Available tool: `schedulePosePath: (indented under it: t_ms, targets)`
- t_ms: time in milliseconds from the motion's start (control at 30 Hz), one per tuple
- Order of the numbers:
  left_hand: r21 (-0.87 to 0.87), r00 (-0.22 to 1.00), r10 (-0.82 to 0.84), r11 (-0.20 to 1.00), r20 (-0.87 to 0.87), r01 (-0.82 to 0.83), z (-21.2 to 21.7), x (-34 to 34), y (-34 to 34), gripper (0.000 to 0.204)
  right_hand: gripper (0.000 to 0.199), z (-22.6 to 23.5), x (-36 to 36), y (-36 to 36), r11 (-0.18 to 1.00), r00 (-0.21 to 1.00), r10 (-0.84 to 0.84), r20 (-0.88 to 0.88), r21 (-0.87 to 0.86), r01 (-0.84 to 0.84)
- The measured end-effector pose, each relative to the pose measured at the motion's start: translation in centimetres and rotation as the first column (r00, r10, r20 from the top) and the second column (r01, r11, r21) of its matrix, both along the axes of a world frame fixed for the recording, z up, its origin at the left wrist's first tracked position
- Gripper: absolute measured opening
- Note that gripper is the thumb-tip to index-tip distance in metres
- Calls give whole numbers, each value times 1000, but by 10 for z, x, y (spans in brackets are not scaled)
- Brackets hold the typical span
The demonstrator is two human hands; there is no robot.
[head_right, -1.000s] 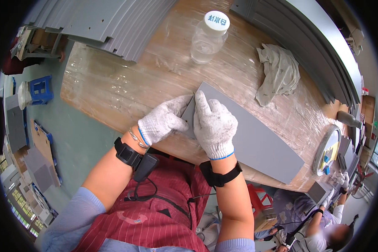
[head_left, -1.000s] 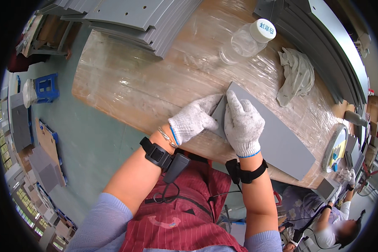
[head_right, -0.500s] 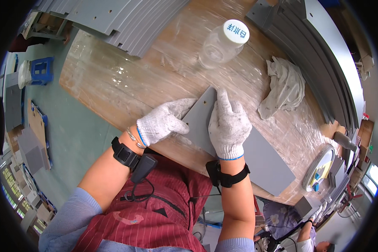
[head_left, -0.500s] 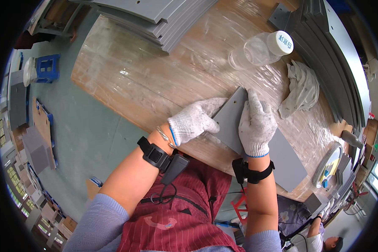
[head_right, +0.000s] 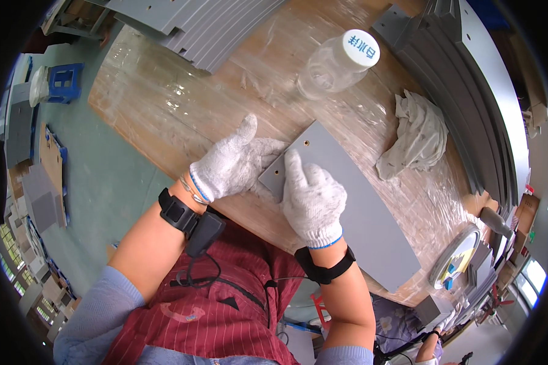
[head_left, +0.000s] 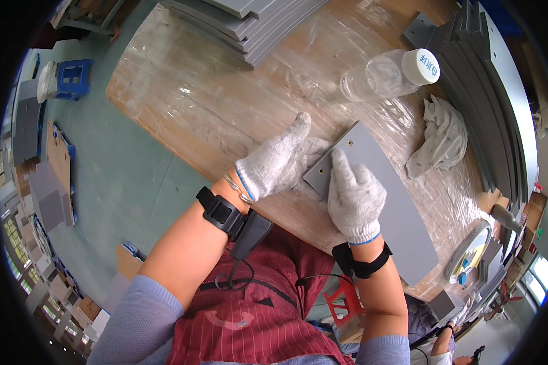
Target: The person picks up a gray rectangular panel from a stack, sands its edges with a blue sanding block, and wipes the surface with a cloth. The person repeats this process for multiple panels, handling them one at a time and placing them back on the table.
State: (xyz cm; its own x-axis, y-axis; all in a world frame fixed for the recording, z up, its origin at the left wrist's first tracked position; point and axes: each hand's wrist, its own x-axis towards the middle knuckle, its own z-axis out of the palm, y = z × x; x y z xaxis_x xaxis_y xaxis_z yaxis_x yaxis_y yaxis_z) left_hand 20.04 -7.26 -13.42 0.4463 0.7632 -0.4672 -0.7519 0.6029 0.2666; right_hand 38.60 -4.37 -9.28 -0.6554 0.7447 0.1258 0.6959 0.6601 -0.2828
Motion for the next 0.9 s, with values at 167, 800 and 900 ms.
schedulePosePath:
  t_ms: [167,800,900]
  targets:
    - [-15,1000,1,1000,30,0,5,-1,-1,100,37,4,3,-10,979,969,186,-160,-48,-196]
    - [88,591,-77,966,-803,245,12,28,-3,23,31,-7,-33,6,893,853,-447,-271,-86,441]
    - [98,632,-59,973,-773,210,8,29,-5,27,27,-15,-15,-2,804,745,-579,-331,-82,589]
